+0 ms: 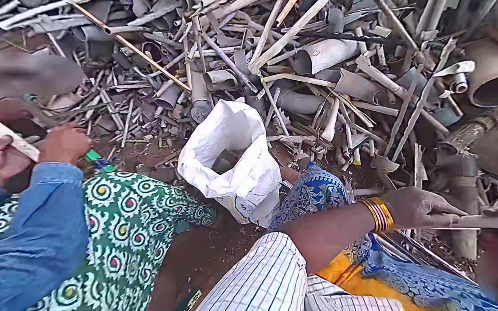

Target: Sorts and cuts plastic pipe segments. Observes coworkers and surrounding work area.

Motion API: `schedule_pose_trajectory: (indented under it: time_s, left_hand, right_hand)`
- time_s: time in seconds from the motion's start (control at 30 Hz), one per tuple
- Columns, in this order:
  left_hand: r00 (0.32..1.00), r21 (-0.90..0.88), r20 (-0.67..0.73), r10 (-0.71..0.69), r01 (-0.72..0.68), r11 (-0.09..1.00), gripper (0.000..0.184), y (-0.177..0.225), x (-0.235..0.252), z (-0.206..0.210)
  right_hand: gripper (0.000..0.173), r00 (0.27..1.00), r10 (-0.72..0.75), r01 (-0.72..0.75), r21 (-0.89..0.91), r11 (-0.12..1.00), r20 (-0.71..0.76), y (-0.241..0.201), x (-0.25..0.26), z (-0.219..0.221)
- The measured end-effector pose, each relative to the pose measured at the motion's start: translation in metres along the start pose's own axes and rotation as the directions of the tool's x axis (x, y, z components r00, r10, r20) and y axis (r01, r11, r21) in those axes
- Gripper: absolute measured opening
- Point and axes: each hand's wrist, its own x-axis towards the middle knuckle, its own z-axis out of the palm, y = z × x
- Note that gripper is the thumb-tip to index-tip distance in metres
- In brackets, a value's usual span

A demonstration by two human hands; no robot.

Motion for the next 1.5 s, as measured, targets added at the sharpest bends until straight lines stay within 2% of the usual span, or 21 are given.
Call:
schedule_pose_trajectory:
  time_s: [0.07, 0.13, 0.2, 0.27, 0.37, 0.5, 0.57, 0.73, 0.83, 1.07, 1.27, 1.5]
  left_hand:
    - [0.998, 0.005, -0.057, -0.024, 0.024, 1.0, 0.025, -0.008, 0.001, 0.006]
    - [0.991, 0.001, -0.135, 0.024, -0.024, 1.0, 0.022, -0.02, 0.001, 0.017]
    - [0.993, -0.043, -0.118, 0.029, -0.034, 0.998, 0.025, -0.023, 0.001, 0.014]
    - [0.997, -0.081, -0.079, -0.02, 0.013, 0.997, 0.03, -0.02, 0.001, 0.008]
    - [0.995, -0.056, -0.071, -0.064, 0.06, 0.997, 0.028, -0.018, 0.005, 0.005]
    - [0.991, 0.096, -0.086, 0.104, -0.095, 0.991, 0.023, -0.03, 0.008, 0.01]
    - [0.99, 0.167, -0.081, 0.116, -0.102, 0.981, 0.024, -0.032, 0.008, 0.011]
    - [0.994, 0.238, -0.061, 0.09, -0.073, 0.968, 0.026, -0.031, 0.008, 0.011]
    - [0.992, 0.254, -0.113, 0.047, -0.017, 0.967, 0.023, -0.032, 0.007, 0.014]
    - [0.98, 0.214, -0.196, -0.011, 0.053, 0.975, 0.021, -0.025, 0.007, 0.012]
    - [0.962, 0.099, -0.199, -0.185, 0.207, 0.973, 0.018, -0.02, 0.009, 0.011]
    - [0.951, 0.178, -0.243, -0.192, 0.238, 0.955, 0.018, -0.017, 0.008, 0.021]
  right_hand:
    - [0.03, 0.996, -0.013, 0.016, 0.028, 0.999, -0.09, 0.001, -0.002, 0.013]
    - [0.027, 0.989, 0.003, 0.002, 0.036, 0.999, -0.149, 0.0, -0.003, 0.018]
    - [0.029, 0.984, 0.039, -0.024, 0.086, 0.996, -0.172, 0.002, -0.001, 0.014]
    - [0.035, 0.981, 0.053, -0.032, 0.114, 0.993, -0.188, 0.003, 0.0, 0.007]
    - [0.033, 0.981, 0.064, -0.036, 0.15, 0.988, -0.185, 0.006, 0.003, 0.003]
    - [0.03, 0.974, 0.062, -0.033, 0.134, 0.99, -0.218, 0.01, 0.004, 0.005]
    - [0.029, 0.967, 0.058, -0.029, 0.119, 0.992, -0.247, 0.011, 0.005, 0.008]
    - [0.02, 0.952, 0.016, -0.001, 0.047, 0.999, -0.304, 0.013, 0.008, 0.018]
    - [0.016, 0.932, 0.009, -0.008, 0.006, 1.0, -0.362, 0.012, 0.01, 0.025]
    - [0.021, 0.926, -0.013, 0.01, -0.009, 1.0, -0.378, 0.02, 0.009, 0.037]
    - [0.021, 0.921, -0.026, 0.03, 0.005, 1.0, -0.389, 0.024, 0.008, 0.041]
    - [0.023, 0.908, 0.003, -0.006, -0.005, 1.0, -0.419, 0.02, 0.005, 0.039]
